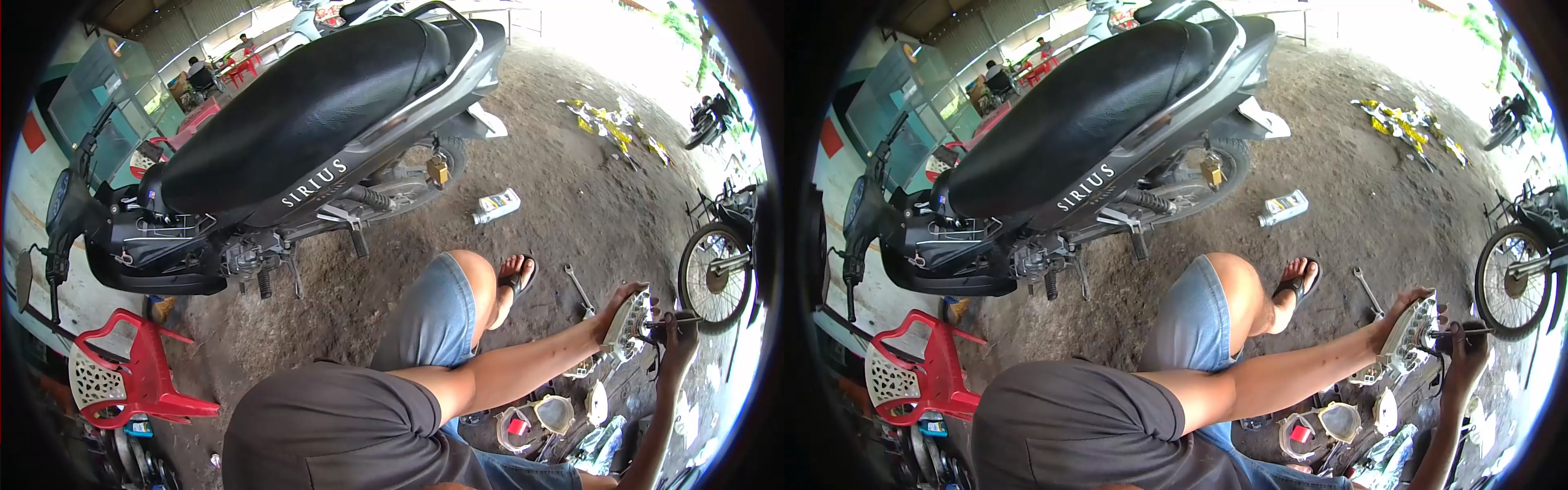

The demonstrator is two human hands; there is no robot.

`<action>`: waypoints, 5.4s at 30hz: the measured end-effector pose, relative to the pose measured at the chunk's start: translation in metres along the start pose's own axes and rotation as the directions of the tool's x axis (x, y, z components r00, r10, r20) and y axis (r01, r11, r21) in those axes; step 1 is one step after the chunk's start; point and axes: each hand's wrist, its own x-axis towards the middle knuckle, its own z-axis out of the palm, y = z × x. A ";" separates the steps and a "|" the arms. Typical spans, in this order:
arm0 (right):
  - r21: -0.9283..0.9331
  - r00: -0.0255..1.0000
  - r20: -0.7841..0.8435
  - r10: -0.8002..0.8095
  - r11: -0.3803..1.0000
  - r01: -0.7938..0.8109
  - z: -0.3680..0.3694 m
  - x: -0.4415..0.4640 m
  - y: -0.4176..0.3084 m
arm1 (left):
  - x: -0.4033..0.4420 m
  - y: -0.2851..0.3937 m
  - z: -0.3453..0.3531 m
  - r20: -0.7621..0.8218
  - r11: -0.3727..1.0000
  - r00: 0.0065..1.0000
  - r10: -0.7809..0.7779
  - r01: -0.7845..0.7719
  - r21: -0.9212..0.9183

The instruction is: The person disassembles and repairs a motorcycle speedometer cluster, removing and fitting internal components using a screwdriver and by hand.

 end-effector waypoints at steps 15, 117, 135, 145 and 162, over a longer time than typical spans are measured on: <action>-0.334 0.938 0.184 -0.294 0.879 0.341 -0.038 -0.059 -0.051 | 0.013 -0.047 -0.005 0.225 0.938 0.916 -0.331 0.345 -0.025; 0.732 0.796 -0.419 0.436 0.681 0.012 -0.100 -0.142 -0.032 | 0.054 -0.131 0.009 0.479 0.947 0.860 -0.176 0.281 -0.156; 0.164 0.890 -0.266 0.370 0.927 -0.337 -0.113 -0.157 -0.017 | 0.049 -0.138 0.005 0.444 0.864 0.768 -0.462 0.502 0.031; 0.382 0.791 -0.286 0.541 0.822 -0.423 -0.107 -0.166 -0.001 | 0.062 -0.131 -0.010 0.354 0.974 0.908 -0.223 0.218 0.054; 0.648 0.813 -0.169 0.557 0.684 -0.334 -0.082 -0.164 0.027 | 0.056 -0.130 0.010 0.315 0.924 0.869 -0.382 0.360 0.128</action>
